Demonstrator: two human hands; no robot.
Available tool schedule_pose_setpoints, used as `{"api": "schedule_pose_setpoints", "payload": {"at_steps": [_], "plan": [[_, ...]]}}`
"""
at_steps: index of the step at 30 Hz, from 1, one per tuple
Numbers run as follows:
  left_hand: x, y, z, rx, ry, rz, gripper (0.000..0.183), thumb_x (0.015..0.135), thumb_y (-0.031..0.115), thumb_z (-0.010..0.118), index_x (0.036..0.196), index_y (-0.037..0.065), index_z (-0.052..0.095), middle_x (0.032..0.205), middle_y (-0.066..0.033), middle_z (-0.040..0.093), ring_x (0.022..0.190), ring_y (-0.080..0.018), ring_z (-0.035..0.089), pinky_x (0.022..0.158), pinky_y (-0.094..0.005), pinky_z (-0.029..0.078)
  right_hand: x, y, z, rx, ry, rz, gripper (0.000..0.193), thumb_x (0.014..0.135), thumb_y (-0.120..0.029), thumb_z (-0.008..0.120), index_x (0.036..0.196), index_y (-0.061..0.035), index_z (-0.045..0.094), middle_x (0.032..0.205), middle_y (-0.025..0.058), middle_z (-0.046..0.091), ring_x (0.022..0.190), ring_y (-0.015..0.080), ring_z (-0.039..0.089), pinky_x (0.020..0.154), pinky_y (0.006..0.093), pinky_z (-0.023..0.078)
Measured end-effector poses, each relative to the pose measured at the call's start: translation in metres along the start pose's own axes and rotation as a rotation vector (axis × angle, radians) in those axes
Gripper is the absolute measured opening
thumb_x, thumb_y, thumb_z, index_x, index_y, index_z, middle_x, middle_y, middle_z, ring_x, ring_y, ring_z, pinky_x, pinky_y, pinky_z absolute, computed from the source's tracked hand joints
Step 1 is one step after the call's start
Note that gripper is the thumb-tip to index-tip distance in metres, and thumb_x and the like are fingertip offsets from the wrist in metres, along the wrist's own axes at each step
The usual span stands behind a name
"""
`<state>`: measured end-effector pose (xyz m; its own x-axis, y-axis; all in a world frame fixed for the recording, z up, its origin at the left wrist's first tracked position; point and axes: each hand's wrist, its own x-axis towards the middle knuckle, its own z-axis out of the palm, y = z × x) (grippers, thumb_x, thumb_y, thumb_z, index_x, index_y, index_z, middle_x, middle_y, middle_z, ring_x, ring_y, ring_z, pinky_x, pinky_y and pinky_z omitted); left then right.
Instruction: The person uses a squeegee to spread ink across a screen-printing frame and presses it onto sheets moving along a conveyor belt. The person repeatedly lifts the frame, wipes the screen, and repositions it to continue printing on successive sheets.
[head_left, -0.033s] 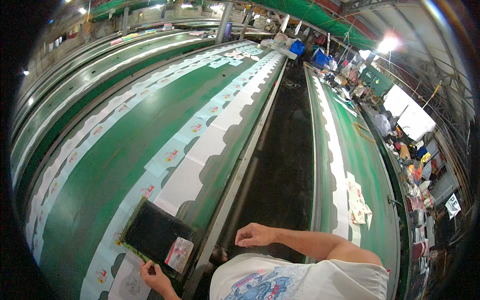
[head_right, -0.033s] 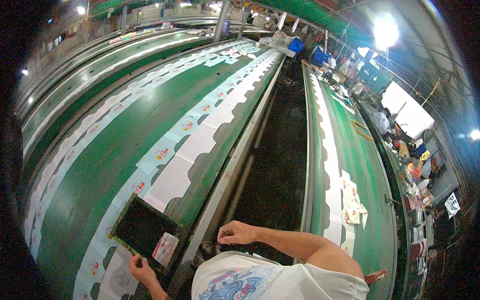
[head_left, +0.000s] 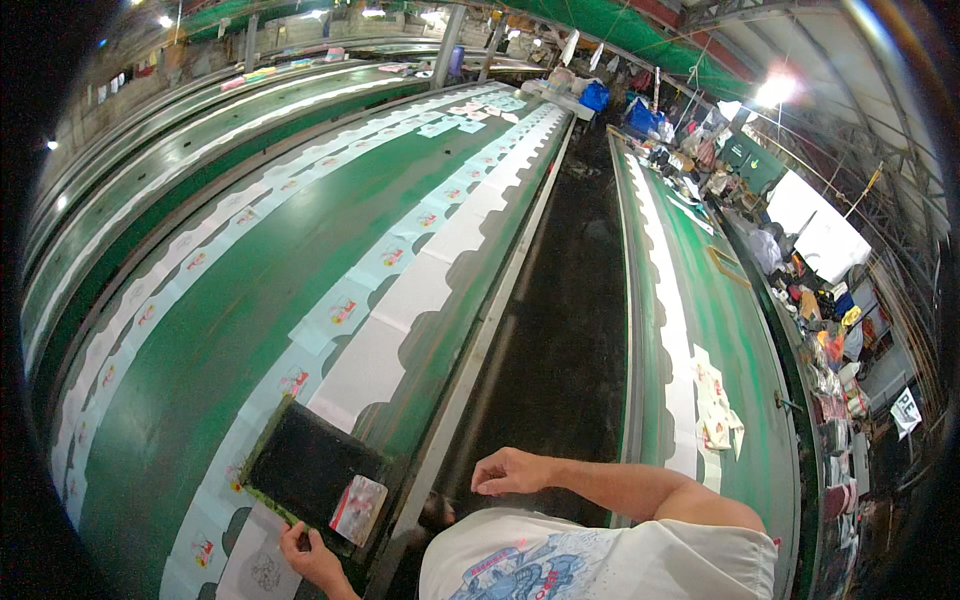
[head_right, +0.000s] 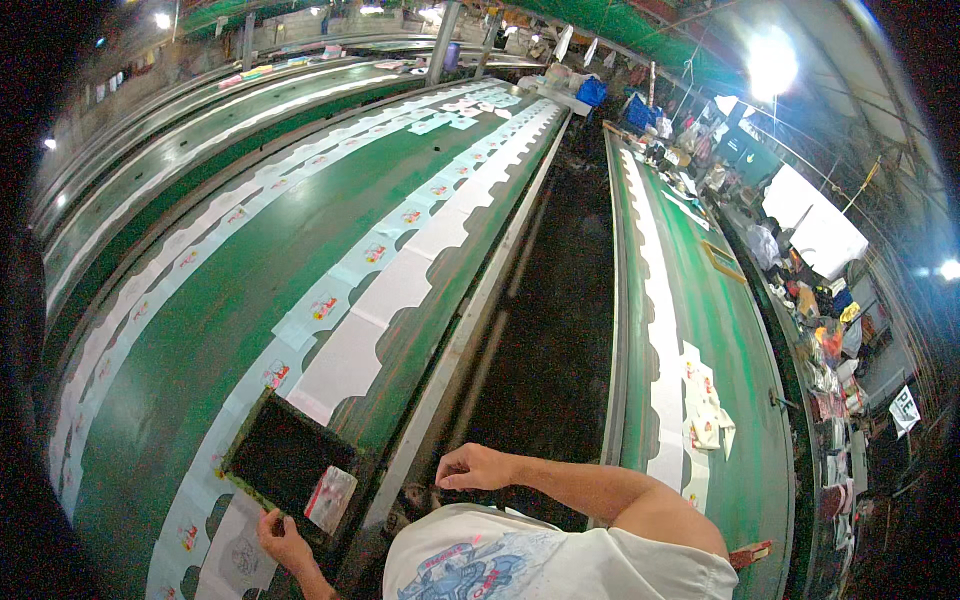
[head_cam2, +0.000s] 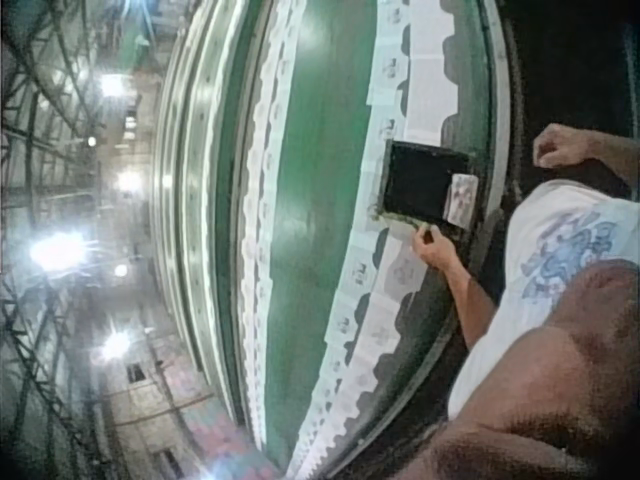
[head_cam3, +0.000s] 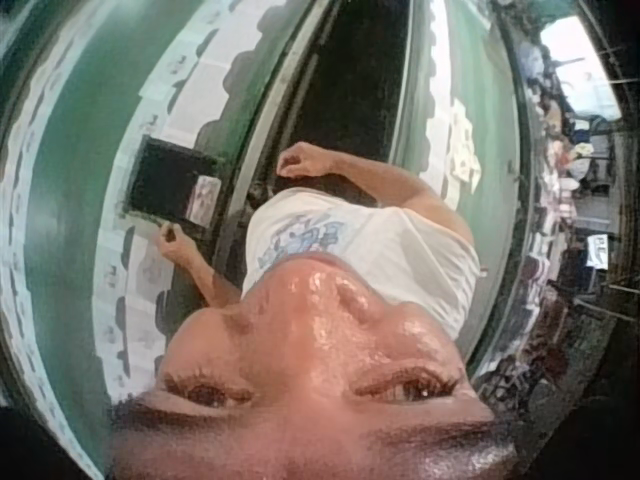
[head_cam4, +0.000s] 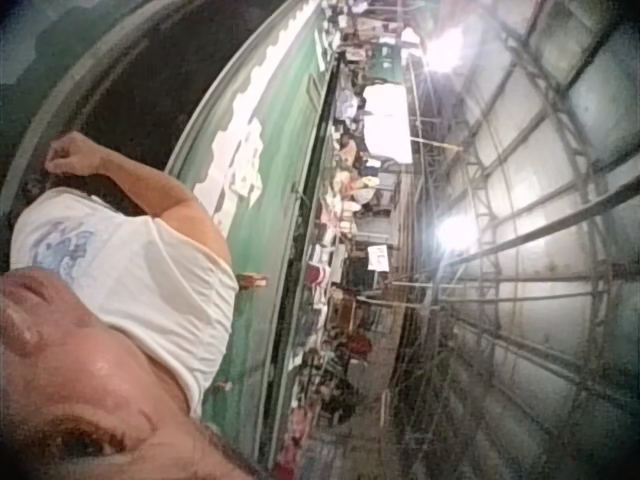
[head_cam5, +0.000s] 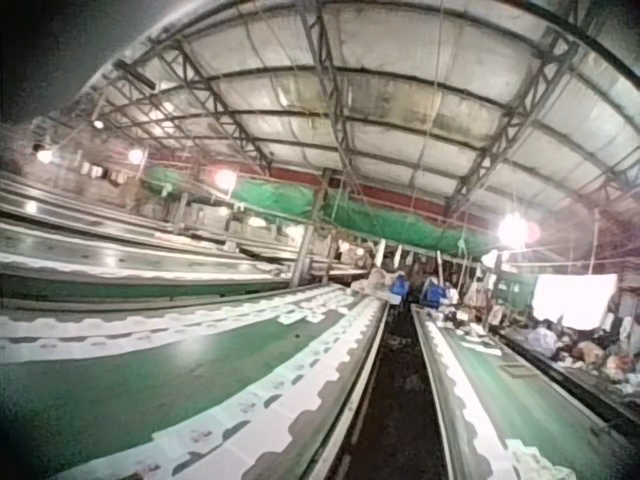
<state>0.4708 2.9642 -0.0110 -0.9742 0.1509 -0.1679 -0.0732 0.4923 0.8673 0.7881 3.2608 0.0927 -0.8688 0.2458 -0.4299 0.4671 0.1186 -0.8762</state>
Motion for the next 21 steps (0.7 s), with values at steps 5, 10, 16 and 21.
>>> {"api": "schedule_pose_setpoints", "payload": {"at_steps": [5, 10, 16, 21], "plan": [[0.000, -0.005, 0.002, -0.003, 0.046, 0.043, 0.030, 0.088, -0.011, 0.076, 0.117, -0.003, 0.072, 0.143, -0.0213, 0.065, 0.132, -0.0342, 0.065, 0.114, -0.0459, 0.051, -0.007, 0.005, 0.007, -0.004, 0.004, 0.074, 0.029, 0.108, -0.027, 0.072, 0.123, -0.0027, 0.077, 0.099, 0.0046, 0.077, 0.091, 0.0115, 0.068, 0.082, 0.0321, 0.057], [0.016, -0.034, 0.014, 0.007, -0.015, 0.120, 0.038, 0.085, -0.015, 0.074, 0.121, -0.002, 0.072, 0.141, -0.0180, 0.067, 0.131, -0.0321, 0.065, 0.112, -0.0417, 0.051, -0.016, 0.010, 0.010, -0.002, -0.044, 0.041, 0.029, 0.107, -0.024, 0.072, 0.125, -0.0016, 0.077, 0.108, 0.0067, 0.079, 0.100, 0.0133, 0.070, 0.089, 0.0331, 0.057], [0.006, -0.007, -0.001, 0.071, 0.070, 0.200, 0.031, 0.090, -0.003, 0.076, 0.121, -0.002, 0.075, 0.128, -0.0185, 0.074, 0.120, -0.0331, 0.070, 0.102, -0.0428, 0.056, 0.019, 0.030, 0.003, -0.188, -0.088, -0.259, 0.037, 0.106, -0.035, 0.071, 0.120, -0.0016, 0.078, 0.105, 0.0156, 0.080, 0.102, 0.0284, 0.075, 0.092, 0.0417, 0.059], [-0.019, 0.064, -0.013, 0.155, 0.332, 0.359, 0.040, 0.093, 0.019, 0.084, 0.128, 0.000, 0.078, 0.133, -0.0229, 0.072, 0.116, -0.0386, 0.071, 0.094, -0.0487, 0.062, 0.038, 0.072, -0.020, -0.220, -0.246, -0.058, 0.057, 0.111, -0.052, 0.061, 0.107, 0.0026, 0.078, 0.097, 0.0180, 0.077, 0.094, 0.0289, 0.072, 0.084, 0.0471, 0.056]]}}
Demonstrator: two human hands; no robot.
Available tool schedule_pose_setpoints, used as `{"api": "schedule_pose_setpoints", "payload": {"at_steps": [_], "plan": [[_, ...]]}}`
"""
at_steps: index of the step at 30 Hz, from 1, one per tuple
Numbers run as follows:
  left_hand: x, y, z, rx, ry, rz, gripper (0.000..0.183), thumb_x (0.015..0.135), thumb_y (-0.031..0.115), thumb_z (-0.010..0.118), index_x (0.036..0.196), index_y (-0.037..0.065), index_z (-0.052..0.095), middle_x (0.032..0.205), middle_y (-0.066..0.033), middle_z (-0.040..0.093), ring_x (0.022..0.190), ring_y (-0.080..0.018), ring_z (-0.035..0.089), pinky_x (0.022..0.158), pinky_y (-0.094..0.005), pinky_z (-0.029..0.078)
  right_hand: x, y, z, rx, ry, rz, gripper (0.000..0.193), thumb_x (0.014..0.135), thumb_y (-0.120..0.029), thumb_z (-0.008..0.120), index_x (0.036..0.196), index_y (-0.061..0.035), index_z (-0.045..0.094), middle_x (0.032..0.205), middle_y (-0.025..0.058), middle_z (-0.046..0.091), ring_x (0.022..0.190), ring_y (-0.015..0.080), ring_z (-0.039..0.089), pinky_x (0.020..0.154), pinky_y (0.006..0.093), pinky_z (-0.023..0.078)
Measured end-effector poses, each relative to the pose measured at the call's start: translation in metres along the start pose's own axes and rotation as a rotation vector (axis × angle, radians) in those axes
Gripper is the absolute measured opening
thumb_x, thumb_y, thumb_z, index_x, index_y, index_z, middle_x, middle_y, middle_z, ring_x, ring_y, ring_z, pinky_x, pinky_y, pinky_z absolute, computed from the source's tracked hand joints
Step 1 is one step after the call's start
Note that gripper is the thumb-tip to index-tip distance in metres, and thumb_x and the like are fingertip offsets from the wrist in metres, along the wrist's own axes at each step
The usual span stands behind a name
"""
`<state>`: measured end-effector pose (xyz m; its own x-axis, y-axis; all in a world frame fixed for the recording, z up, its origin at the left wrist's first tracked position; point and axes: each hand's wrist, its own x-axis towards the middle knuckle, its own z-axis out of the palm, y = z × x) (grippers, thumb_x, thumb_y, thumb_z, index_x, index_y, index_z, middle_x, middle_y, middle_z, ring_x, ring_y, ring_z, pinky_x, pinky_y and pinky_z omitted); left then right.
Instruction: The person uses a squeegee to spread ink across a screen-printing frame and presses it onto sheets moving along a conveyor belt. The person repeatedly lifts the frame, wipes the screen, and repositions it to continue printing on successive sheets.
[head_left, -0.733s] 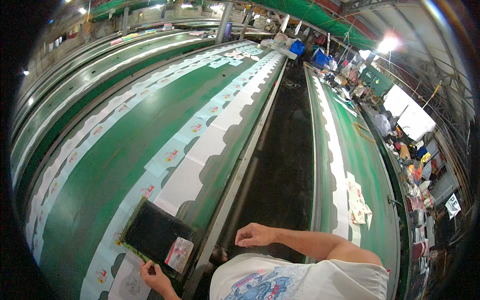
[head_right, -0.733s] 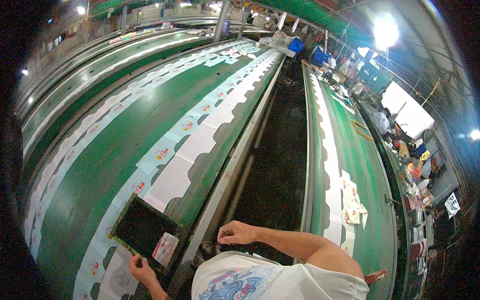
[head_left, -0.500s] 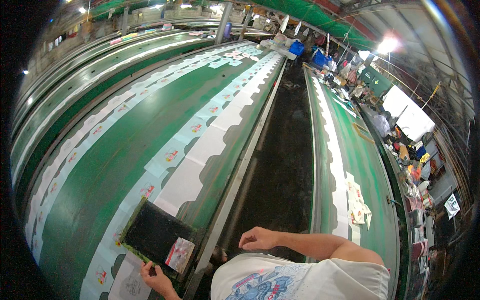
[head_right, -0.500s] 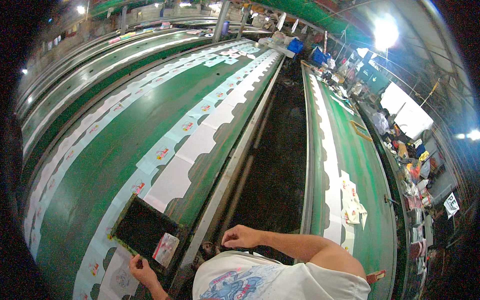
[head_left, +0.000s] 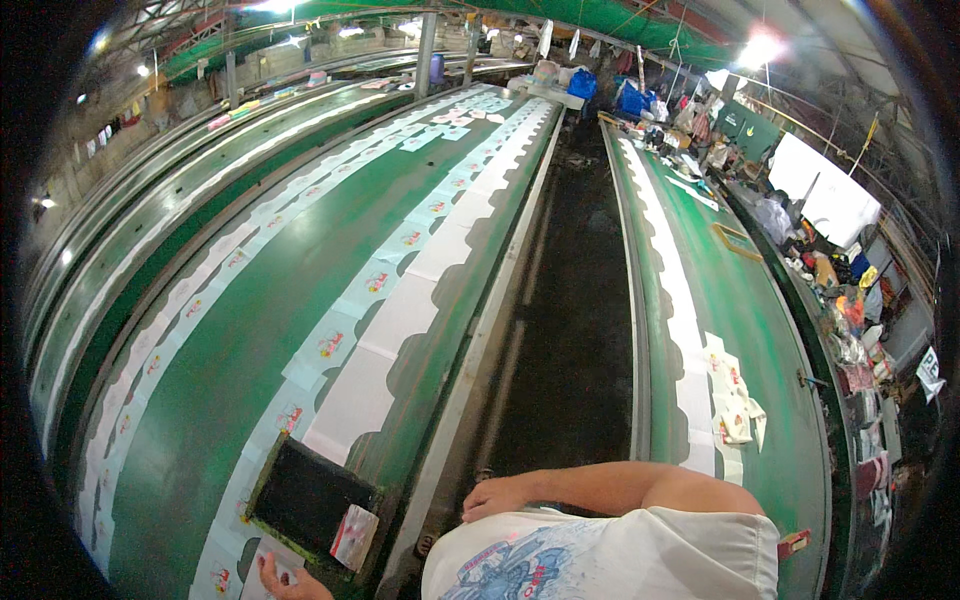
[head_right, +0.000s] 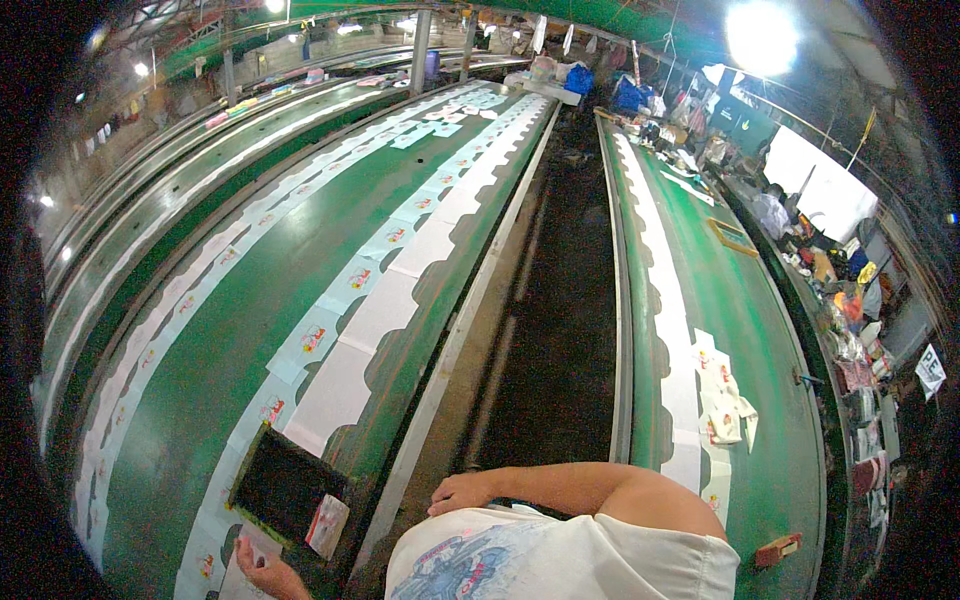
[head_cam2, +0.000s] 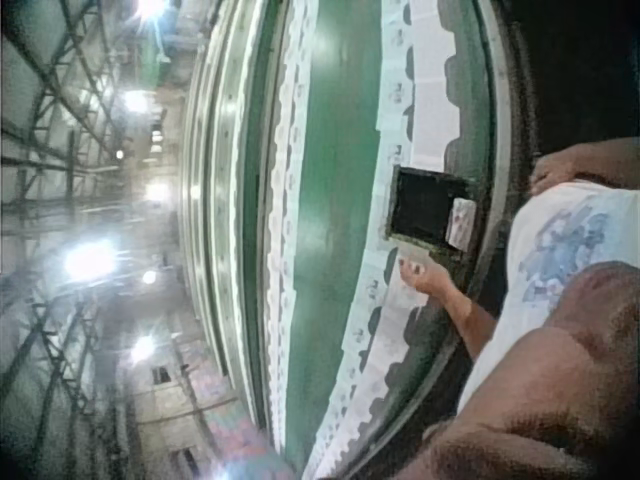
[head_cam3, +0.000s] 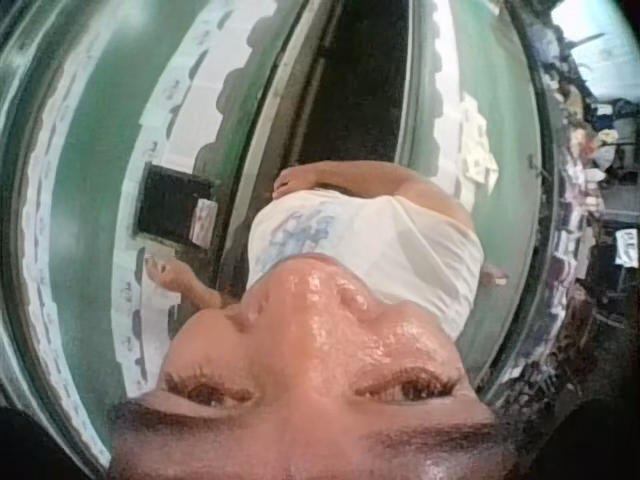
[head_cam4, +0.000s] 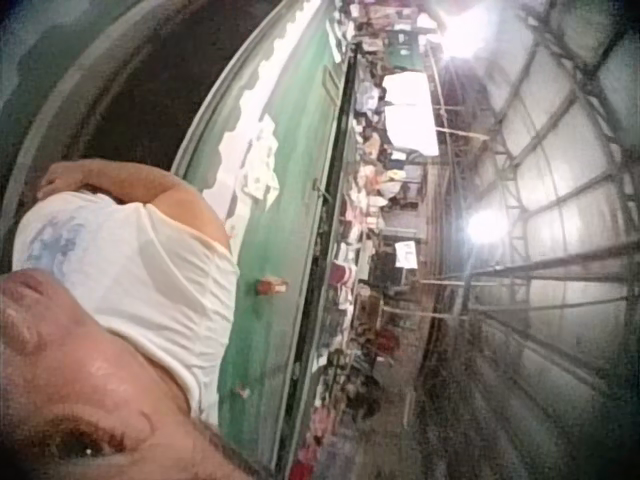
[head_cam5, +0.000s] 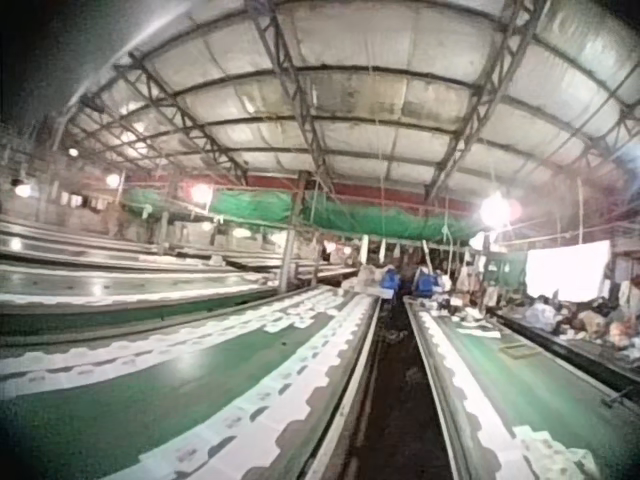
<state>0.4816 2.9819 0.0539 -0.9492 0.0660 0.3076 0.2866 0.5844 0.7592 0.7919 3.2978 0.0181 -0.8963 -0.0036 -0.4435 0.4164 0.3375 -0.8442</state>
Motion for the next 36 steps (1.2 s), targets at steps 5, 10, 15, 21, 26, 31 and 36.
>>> {"api": "schedule_pose_setpoints", "payload": {"at_steps": [5, 10, 15, 21, 26, 31, 36], "plan": [[-0.015, 0.098, -0.008, -0.046, 0.119, 0.144, 0.035, 0.102, 0.025, 0.079, 0.125, 0.000, 0.079, 0.133, -0.0214, 0.073, 0.112, -0.0366, 0.071, 0.091, -0.0470, 0.062, -0.043, 0.000, -0.079, 0.037, -0.166, 0.095, 0.063, 0.113, -0.053, 0.058, 0.100, 0.0057, 0.076, 0.082, 0.0125, 0.073, 0.079, 0.0204, 0.068, 0.070, 0.0428, 0.053], [-0.054, 0.190, 0.036, -0.266, 0.055, 0.251, 0.026, 0.102, 0.014, 0.076, 0.123, -0.002, 0.079, 0.129, -0.0226, 0.075, 0.108, -0.0340, 0.073, 0.090, -0.0450, 0.061, -0.091, 0.051, -0.142, 0.128, -0.071, 0.007, 0.052, 0.110, -0.049, 0.067, 0.093, -0.0002, 0.076, 0.076, 0.0042, 0.068, 0.064, 0.0150, 0.059, 0.059, 0.0370, 0.049], [-0.062, 0.240, 0.100, -0.125, -0.115, 0.533, 0.015, 0.098, -0.004, 0.069, 0.112, -0.001, 0.073, 0.111, -0.0132, 0.076, 0.108, -0.0294, 0.071, 0.106, -0.0465, 0.053, -0.135, 0.094, -0.220, 0.202, 0.288, -0.086, 0.036, 0.106, -0.036, 0.073, 0.108, -0.0006, 0.076, 0.087, 0.0031, 0.072, 0.079, 0.0132, 0.066, 0.072, 0.0336, 0.055], [-0.063, 0.360, 0.112, -0.353, -0.423, 0.873, 0.028, 0.100, 0.023, 0.077, 0.117, 0.000, 0.075, 0.115, -0.0159, 0.077, 0.113, -0.0340, 0.070, 0.112, -0.0520, 0.050, -0.196, 0.085, -0.335, 0.207, 0.515, -0.340, 0.037, 0.103, -0.034, 0.080, 0.118, -0.0001, 0.077, 0.100, 0.0043, 0.077, 0.088, 0.0140, 0.070, 0.078, 0.0344, 0.059], [-0.052, 0.450, 0.101, -0.622, -0.926, 0.880, 0.083, 0.098, 0.074, 0.067, 0.127, -0.003, 0.075, 0.133, -0.0258, 0.075, 0.129, -0.0374, 0.067, 0.115, -0.0491, 0.048, -0.272, 0.041, -0.424, 0.198, 0.544, -0.595, 0.051, 0.097, -0.036, 0.087, 0.131, 0.0007, 0.075, 0.104, 0.0060, 0.079, 0.096, 0.0143, 0.073, 0.086, 0.0325, 0.060], [-0.044, 0.485, 0.082, -0.765, -1.001, 0.885, 0.112, 0.091, 0.097, 0.046, 0.114, -0.007, 0.079, 0.111, -0.0325, 0.078, 0.107, -0.0443, 0.077, 0.100, -0.0540, 0.059, -0.340, -0.014, -0.458, 0.088, 0.549, -0.822, 0.073, 0.087, -0.043, 0.094, 0.137, 0.0051, 0.072, 0.102, 0.0100, 0.078, 0.096, 0.0188, 0.075, 0.087, 0.0346, 0.061], [-0.051, 0.506, 0.081, -0.829, -1.279, 0.939, 0.116, 0.086, 0.100, 0.048, 0.108, -0.009, 0.081, 0.110, -0.0346, 0.079, 0.107, -0.0462, 0.079, 0.102, -0.0579, 0.060, -0.375, -0.009, -0.466, 0.172, 0.592, -0.953, 0.085, 0.081, -0.049, 0.095, 0.138, 0.0092, 0.070, 0.101, 0.0129, 0.078, 0.093, 0.0236, 0.077, 0.086, 0.0381, 0.062]]}}
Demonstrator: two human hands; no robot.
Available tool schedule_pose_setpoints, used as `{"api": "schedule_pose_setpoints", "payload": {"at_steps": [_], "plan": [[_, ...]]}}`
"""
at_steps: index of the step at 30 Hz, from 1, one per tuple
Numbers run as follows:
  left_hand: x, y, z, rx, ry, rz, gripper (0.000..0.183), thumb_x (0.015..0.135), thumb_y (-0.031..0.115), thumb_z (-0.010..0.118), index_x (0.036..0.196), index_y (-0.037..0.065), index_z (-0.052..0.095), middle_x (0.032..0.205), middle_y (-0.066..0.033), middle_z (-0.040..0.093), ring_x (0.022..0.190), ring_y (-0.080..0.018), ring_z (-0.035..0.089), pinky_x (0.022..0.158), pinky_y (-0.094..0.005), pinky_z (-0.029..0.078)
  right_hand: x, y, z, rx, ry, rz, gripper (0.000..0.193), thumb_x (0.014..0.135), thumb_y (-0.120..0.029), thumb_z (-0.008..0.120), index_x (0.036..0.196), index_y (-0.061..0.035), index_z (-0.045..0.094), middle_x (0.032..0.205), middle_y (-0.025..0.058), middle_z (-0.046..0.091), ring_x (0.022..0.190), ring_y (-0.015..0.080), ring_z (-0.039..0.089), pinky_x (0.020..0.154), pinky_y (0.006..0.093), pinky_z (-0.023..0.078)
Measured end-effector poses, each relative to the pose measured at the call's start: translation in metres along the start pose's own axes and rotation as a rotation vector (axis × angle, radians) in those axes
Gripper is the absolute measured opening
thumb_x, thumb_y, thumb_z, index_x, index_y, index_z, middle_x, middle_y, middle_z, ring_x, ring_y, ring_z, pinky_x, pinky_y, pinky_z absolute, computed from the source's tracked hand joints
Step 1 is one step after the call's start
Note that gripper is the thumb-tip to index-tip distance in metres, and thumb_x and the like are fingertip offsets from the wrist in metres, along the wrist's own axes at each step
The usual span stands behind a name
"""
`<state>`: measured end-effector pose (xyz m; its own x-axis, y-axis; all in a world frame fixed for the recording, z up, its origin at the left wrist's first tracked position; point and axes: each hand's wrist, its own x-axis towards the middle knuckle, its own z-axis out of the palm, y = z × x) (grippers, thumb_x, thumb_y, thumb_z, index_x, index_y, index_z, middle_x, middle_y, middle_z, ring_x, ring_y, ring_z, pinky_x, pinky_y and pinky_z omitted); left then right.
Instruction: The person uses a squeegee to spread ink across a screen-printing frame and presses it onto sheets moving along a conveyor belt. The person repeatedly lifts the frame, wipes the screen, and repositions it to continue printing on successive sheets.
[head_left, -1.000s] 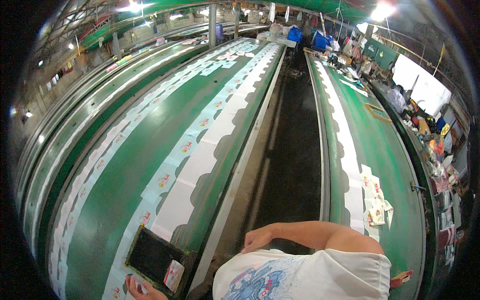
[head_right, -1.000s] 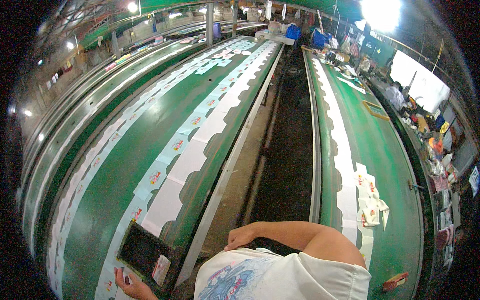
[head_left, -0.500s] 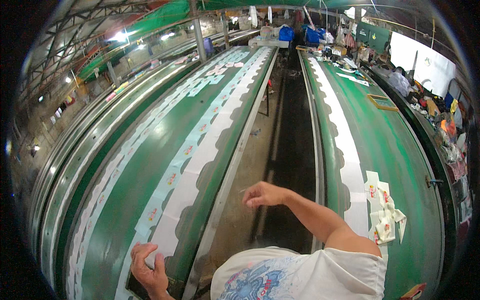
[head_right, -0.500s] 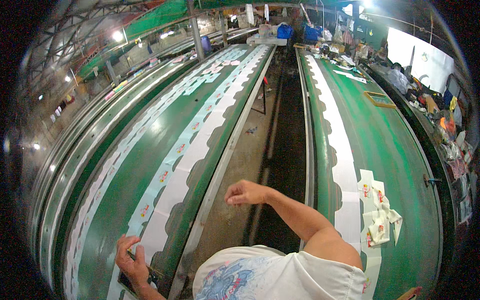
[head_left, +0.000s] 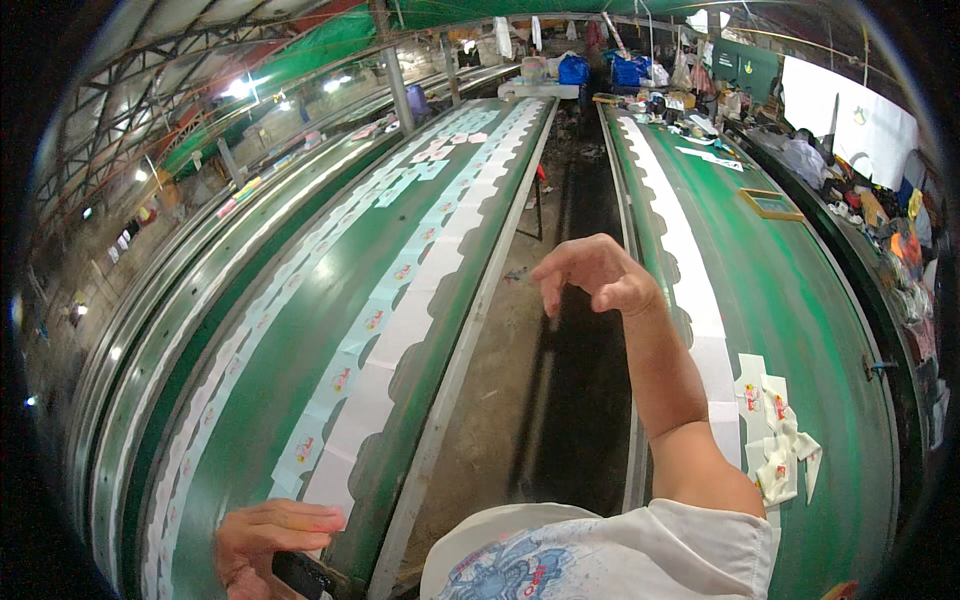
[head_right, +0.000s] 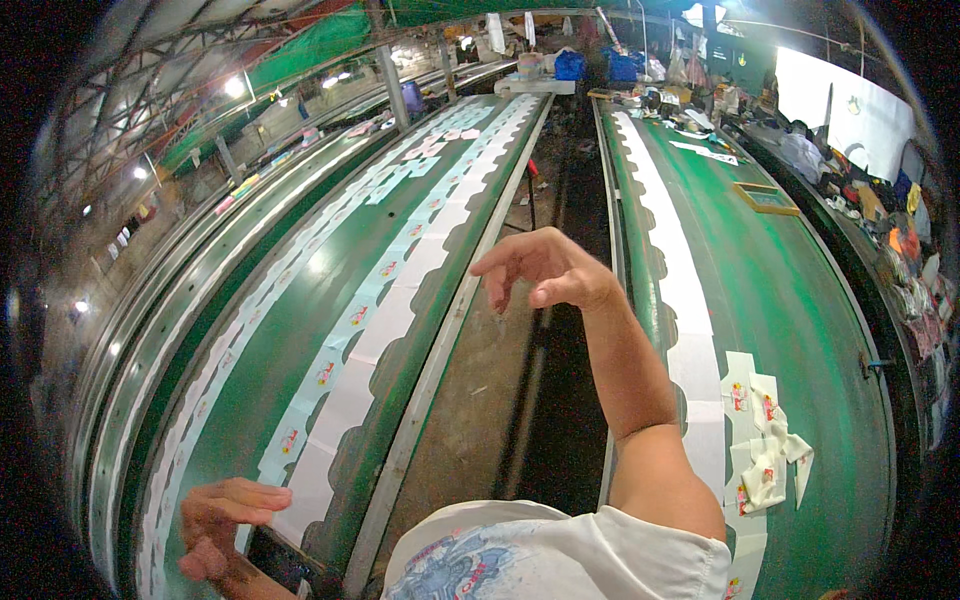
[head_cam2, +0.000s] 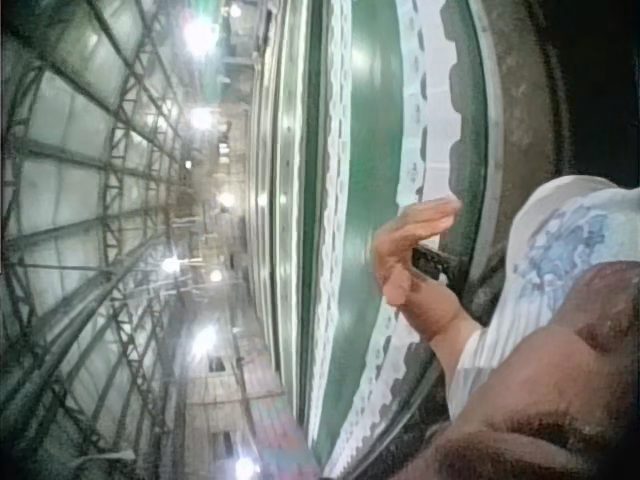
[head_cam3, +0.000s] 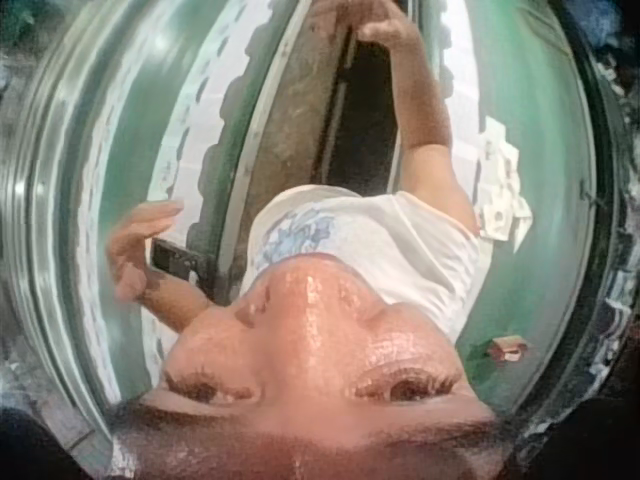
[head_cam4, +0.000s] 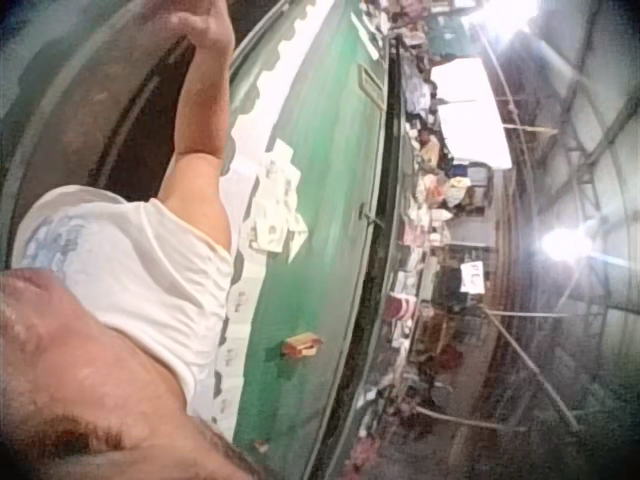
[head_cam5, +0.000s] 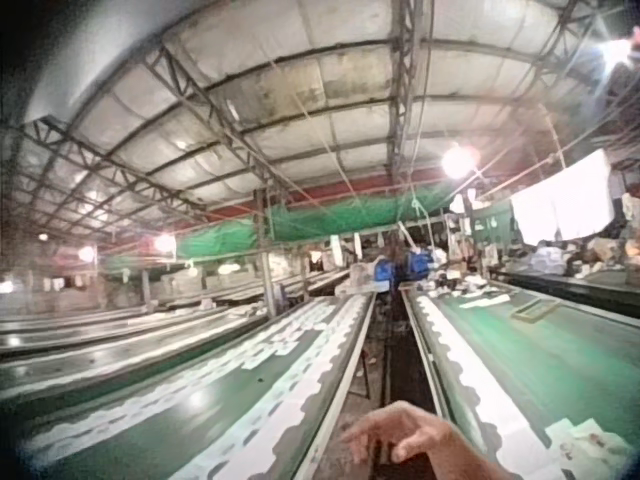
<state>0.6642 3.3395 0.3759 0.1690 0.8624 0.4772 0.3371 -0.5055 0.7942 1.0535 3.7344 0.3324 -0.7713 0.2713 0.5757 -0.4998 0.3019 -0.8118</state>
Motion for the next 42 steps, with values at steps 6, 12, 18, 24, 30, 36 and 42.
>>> {"api": "schedule_pose_setpoints", "payload": {"at_steps": [6, 12, 18, 24, 30, 36, 42], "plan": [[0.005, -0.011, 0.009, -0.063, -0.105, -0.080, 0.119, 0.084, 0.101, 0.051, 0.113, -0.010, 0.080, 0.117, -0.0357, 0.077, 0.115, -0.0467, 0.077, 0.108, -0.0584, 0.057, -0.006, 0.033, -0.010, 0.055, -0.006, 0.045, 0.086, 0.080, -0.051, 0.096, 0.137, 0.0089, 0.071, 0.100, 0.0129, 0.077, 0.094, 0.0247, 0.077, 0.084, 0.0400, 0.064], [0.012, -0.010, 0.000, -0.178, -0.189, -0.060, 0.095, 0.094, 0.077, 0.064, 0.124, -0.012, 0.077, 0.125, -0.0330, 0.076, 0.124, -0.0482, 0.072, 0.107, -0.0561, 0.055, 0.009, 0.053, 0.004, 0.075, -0.087, 0.135, 0.092, 0.080, -0.054, 0.096, 0.141, 0.0094, 0.068, 0.099, 0.0126, 0.077, 0.095, 0.0253, 0.077, 0.087, 0.0383, 0.062], [0.020, -0.009, -0.012, -0.109, -0.346, -0.096, 0.117, 0.090, 0.094, 0.051, 0.126, -0.014, 0.075, 0.131, -0.0368, 0.073, 0.133, -0.0532, 0.066, 0.115, -0.0587, 0.049, 0.011, 0.058, 0.008, 0.072, -0.073, 0.144, 0.090, 0.080, -0.055, 0.095, 0.139, 0.0087, 0.070, 0.099, 0.0121, 0.077, 0.094, 0.0249, 0.077, 0.085, 0.0381, 0.062], [0.034, -0.027, -0.009, -0.164, -0.396, 0.000, 0.096, 0.092, 0.078, 0.068, 0.129, -0.010, 0.076, 0.132, -0.0334, 0.074, 0.130, -0.0460, 0.071, 0.110, -0.0522, 0.055, 0.005, 0.057, 0.005, 0.022, -0.083, 0.162, 0.089, 0.082, -0.055, 0.093, 0.140, 0.0076, 0.070, 0.100, 0.0116, 0.077, 0.094, 0.0233, 0.077, 0.086, 0.0376, 0.062], [0.044, -0.043, -0.008, -0.236, -0.445, 0.114, 0.104, 0.093, 0.085, 0.060, 0.129, -0.010, 0.075, 0.133, -0.0349, 0.073, 0.131, -0.0486, 0.070, 0.111, -0.0537, 0.054, -0.003, 0.050, 0.003, 0.018, -0.074, 0.174, 0.086, 0.084, -0.052, 0.093, 0.142, 0.0072, 0.069, 0.100, 0.0124, 0.077, 0.095, 0.0234, 0.077, 0.086, 0.0374, 0.062], [0.062, -0.043, -0.079, -0.565, 0.042, 0.383, 0.104, 0.106, 0.081, 0.037, 0.164, -0.005, 0.043, 0.166, -0.0342, 0.044, 0.160, -0.0466, 0.037, 0.130, -0.0604, 0.029, -0.003, 0.036, 0.000, 0.023, -0.064, 0.140, 0.084, 0.084, -0.047, 0.092, 0.142, 0.0089, 0.068, 0.100, 0.0127, 0.077, 0.096, 0.0245, 0.077, 0.088, 0.0379, 0.061], [0.105, -0.079, -0.039, -0.495, 1.148, 0.193, 0.091, 0.111, 0.068, 0.039, 0.168, -0.003, 0.037, 0.173, -0.0270, 0.037, 0.165, -0.0377, 0.029, 0.136, -0.0540, 0.015, -0.017, 0.052, 0.002, 0.076, -0.014, 0.169, 0.080, 0.087, -0.045, 0.091, 0.140, 0.0094, 0.069, 0.102, 0.0117, 0.077, 0.096, 0.0237, 0.077, 0.086, 0.0376, 0.062]]}}
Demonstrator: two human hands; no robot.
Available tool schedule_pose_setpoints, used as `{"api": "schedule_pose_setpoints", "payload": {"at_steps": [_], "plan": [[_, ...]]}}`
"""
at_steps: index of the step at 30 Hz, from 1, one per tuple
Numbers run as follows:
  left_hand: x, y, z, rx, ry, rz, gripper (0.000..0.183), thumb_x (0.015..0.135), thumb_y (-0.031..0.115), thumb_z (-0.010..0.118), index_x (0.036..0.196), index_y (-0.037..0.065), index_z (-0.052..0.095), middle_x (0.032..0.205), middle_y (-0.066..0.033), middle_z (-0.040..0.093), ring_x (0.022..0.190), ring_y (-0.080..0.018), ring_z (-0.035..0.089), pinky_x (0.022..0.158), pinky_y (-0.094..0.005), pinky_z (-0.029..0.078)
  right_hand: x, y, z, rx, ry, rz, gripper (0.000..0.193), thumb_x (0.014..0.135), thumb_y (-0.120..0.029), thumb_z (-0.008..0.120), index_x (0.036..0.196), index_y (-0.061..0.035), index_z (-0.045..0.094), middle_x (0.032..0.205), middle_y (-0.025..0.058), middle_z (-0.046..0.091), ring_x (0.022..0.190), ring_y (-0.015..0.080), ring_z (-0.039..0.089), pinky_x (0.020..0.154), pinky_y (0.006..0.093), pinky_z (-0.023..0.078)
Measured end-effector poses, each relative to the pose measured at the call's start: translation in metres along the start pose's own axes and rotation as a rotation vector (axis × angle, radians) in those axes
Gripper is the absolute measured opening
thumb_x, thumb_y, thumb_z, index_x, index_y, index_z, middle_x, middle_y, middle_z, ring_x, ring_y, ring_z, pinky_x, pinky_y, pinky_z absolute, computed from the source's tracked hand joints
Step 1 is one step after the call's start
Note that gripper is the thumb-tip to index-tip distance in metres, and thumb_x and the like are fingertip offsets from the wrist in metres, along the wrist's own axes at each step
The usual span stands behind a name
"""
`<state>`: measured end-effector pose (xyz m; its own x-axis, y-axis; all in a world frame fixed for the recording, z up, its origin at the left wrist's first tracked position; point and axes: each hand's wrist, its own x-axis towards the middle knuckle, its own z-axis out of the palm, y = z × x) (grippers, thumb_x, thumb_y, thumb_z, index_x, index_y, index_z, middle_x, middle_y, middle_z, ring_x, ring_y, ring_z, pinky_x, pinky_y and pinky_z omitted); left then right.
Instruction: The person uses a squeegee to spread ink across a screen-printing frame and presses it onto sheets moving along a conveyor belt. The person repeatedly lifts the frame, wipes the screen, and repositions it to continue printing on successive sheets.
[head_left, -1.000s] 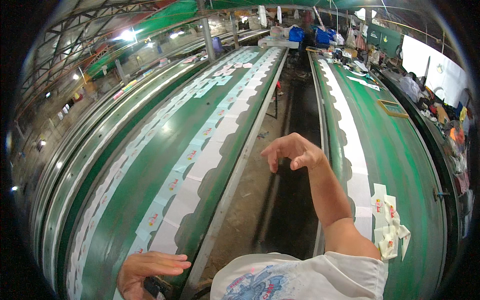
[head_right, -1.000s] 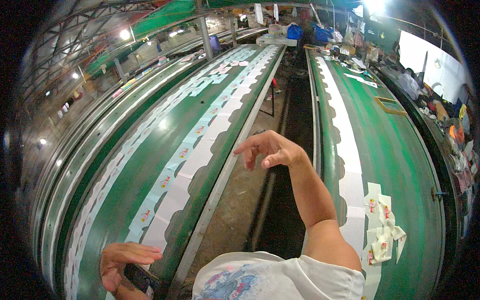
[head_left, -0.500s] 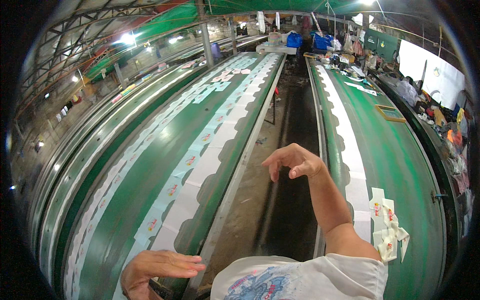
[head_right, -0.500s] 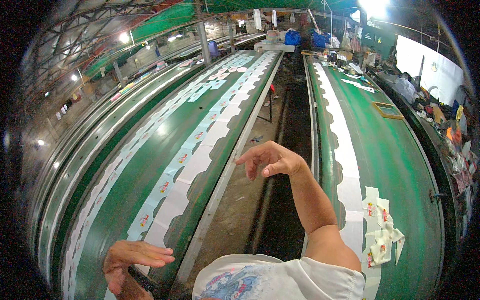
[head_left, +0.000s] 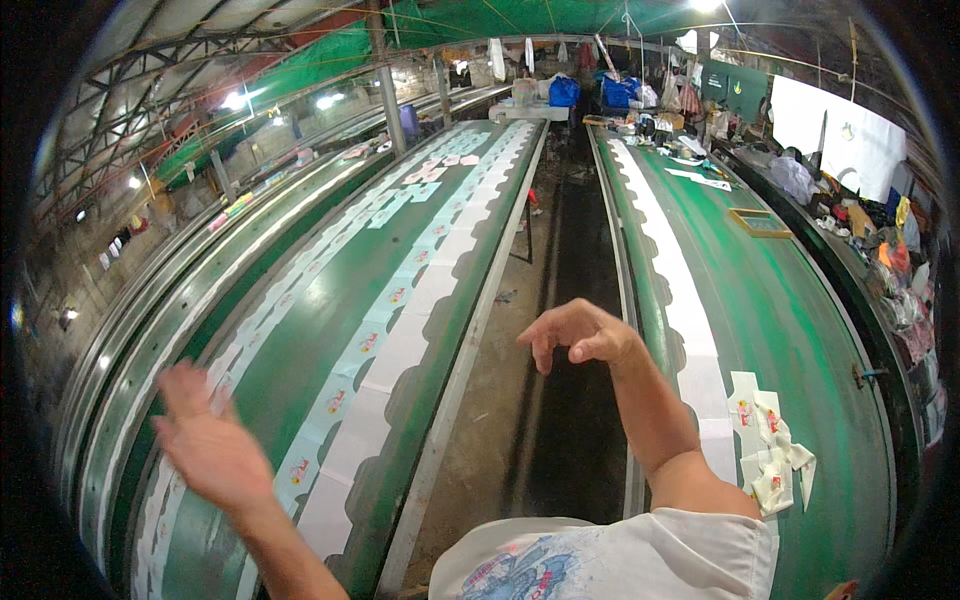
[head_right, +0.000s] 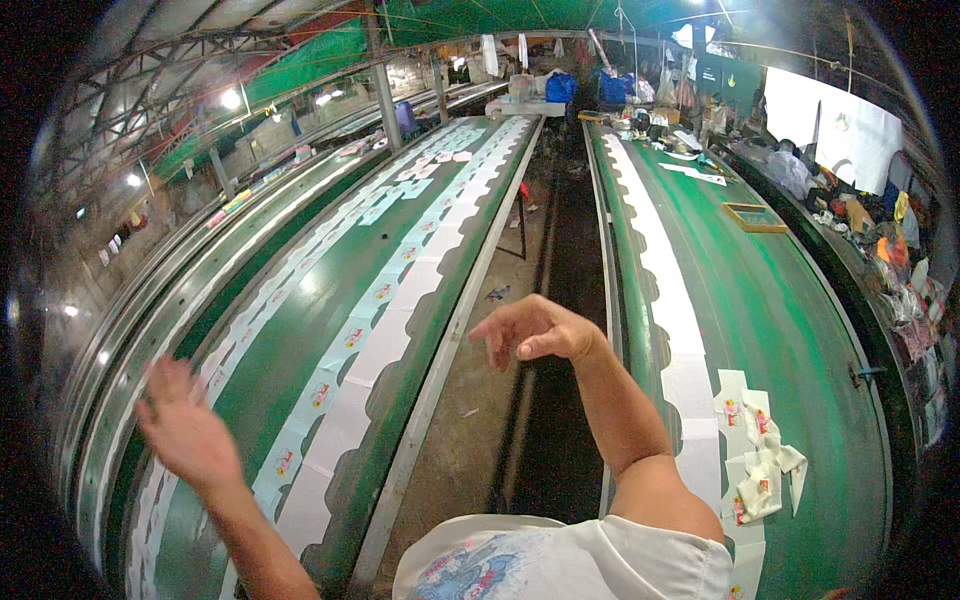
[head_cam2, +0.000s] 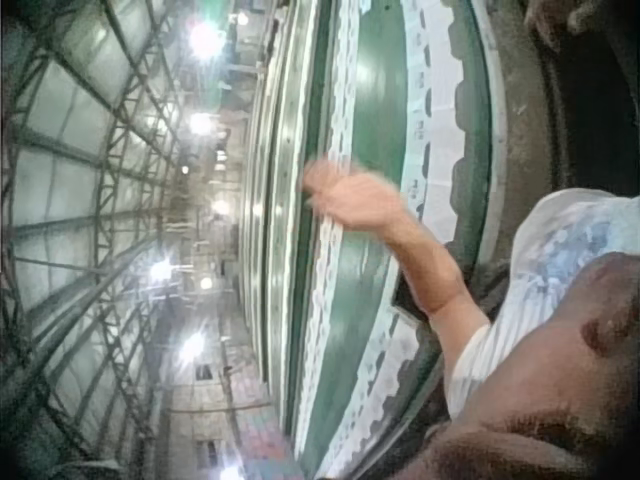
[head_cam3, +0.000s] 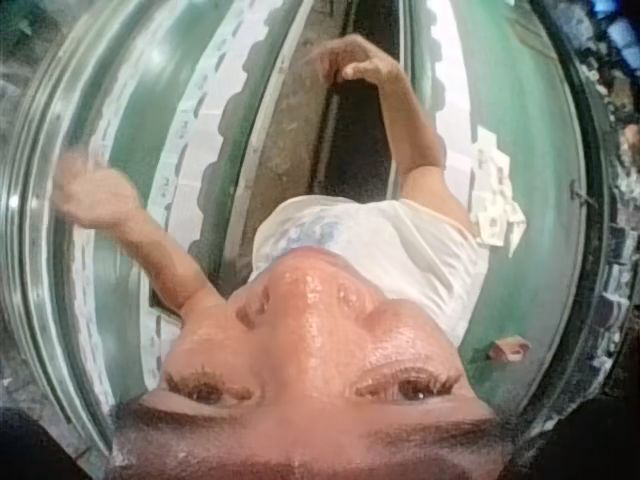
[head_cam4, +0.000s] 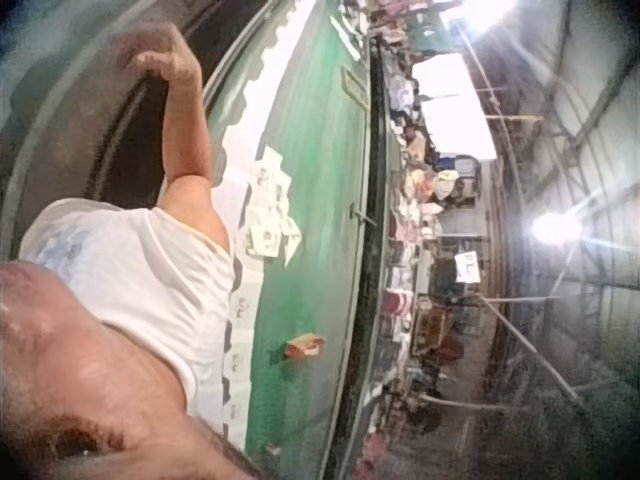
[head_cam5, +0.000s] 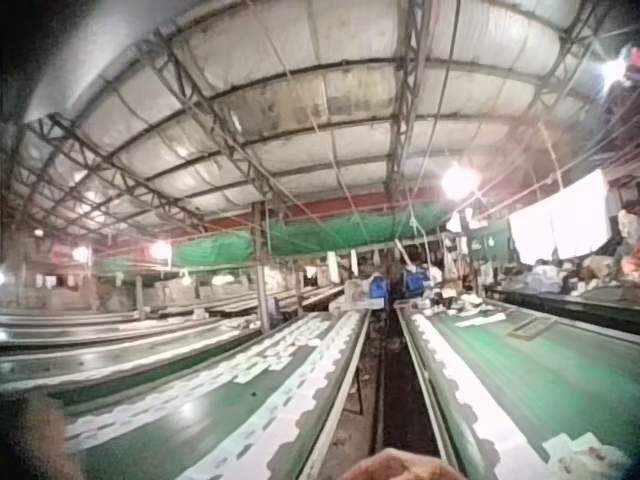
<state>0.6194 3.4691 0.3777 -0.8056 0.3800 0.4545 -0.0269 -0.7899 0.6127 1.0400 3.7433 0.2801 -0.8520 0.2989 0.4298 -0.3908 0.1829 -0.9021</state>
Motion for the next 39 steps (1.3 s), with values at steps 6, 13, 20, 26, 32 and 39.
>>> {"api": "schedule_pose_setpoints", "payload": {"at_steps": [6, 13, 20, 26, 32, 39], "plan": [[-0.036, 0.026, 0.000, 0.273, -1.279, -0.561, 0.081, 0.114, 0.057, 0.039, 0.171, 0.001, 0.030, 0.175, -0.0232, 0.037, 0.165, -0.0364, 0.029, 0.136, -0.0538, 0.013, 0.005, 0.032, 0.016, 0.021, -0.049, 0.111, 0.074, 0.091, -0.041, 0.089, 0.143, 0.0074, 0.068, 0.101, 0.0100, 0.076, 0.099, 0.0224, 0.076, 0.088, 0.0361, 0.062], [-0.033, 0.011, -0.022, 0.047, -0.181, -0.016, 0.070, 0.114, 0.036, 0.050, 0.173, 0.003, 0.030, 0.172, -0.0207, 0.044, 0.159, -0.0336, 0.041, 0.134, -0.0514, 0.024, 0.024, 0.058, 0.046, 0.087, -0.066, 0.201, 0.073, 0.091, -0.042, 0.089, 0.139, 0.0085, 0.069, 0.101, 0.0104, 0.076, 0.097, 0.0234, 0.076, 0.089, 0.0378, 0.061], [-0.077, 0.089, -0.071, 0.891, -1.206, -0.551, 0.063, 0.093, 0.009, 0.082, 0.151, 0.000, 0.060, 0.136, -0.0154, 0.077, 0.132, -0.0267, 0.069, 0.123, -0.0455, 0.045, 0.021, 0.114, 0.099, 0.093, -0.101, 0.260, 0.061, 0.098, -0.035, 0.085, 0.144, 0.0017, 0.069, 0.103, 0.0095, 0.078, 0.096, 0.0183, 0.072, 0.088, 0.0351, 0.058], [-0.098, 0.155, -0.302, 0.787, -0.124, -0.175, 0.044, 0.094, 0.003, 0.084, 0.134, -0.001, 0.068, 0.108, -0.0109, 0.074, 0.109, -0.0244, 0.071, 0.101, -0.0416, 0.059, 0.062, 0.141, 0.204, 0.058, -0.155, 0.326, 0.052, 0.098, -0.025, 0.085, 0.141, 0.0008, 0.072, 0.104, 0.0075, 0.078, 0.096, 0.0165, 0.071, 0.088, 0.0349, 0.058], [-0.138, 0.240, -0.423, 0.551, 0.468, 0.076, 0.022, 0.107, 0.015, 0.074, 0.124, 0.001, 0.073, 0.111, -0.0086, 0.076, 0.096, -0.0175, 0.072, 0.097, -0.0434, 0.062, 0.054, 0.180, 0.315, 0.092, 0.041, 0.362, 0.034, 0.100, -0.008, 0.079, 0.133, 0.0002, 0.076, 0.099, 0.0068, 0.077, 0.089, 0.0160, 0.070, 0.082, 0.0323, 0.057], [-0.253, 0.287, -0.533, 1.351, 0.826, 0.107, 0.018, 0.103, 0.013, 0.077, 0.114, 0.000, 0.080, 0.112, -0.0138, 0.081, 0.103, -0.0214, 0.077, 0.098, -0.0375, 0.059, 0.090, 0.221, 0.504, -0.392, -0.335, 0.193, 0.016, 0.092, 0.001, 0.079, 0.106, -0.0052, 0.078, 0.091, 0.0078, 0.076, 0.085, 0.0225, 0.072, 0.079, 0.0337, 0.056]]}}
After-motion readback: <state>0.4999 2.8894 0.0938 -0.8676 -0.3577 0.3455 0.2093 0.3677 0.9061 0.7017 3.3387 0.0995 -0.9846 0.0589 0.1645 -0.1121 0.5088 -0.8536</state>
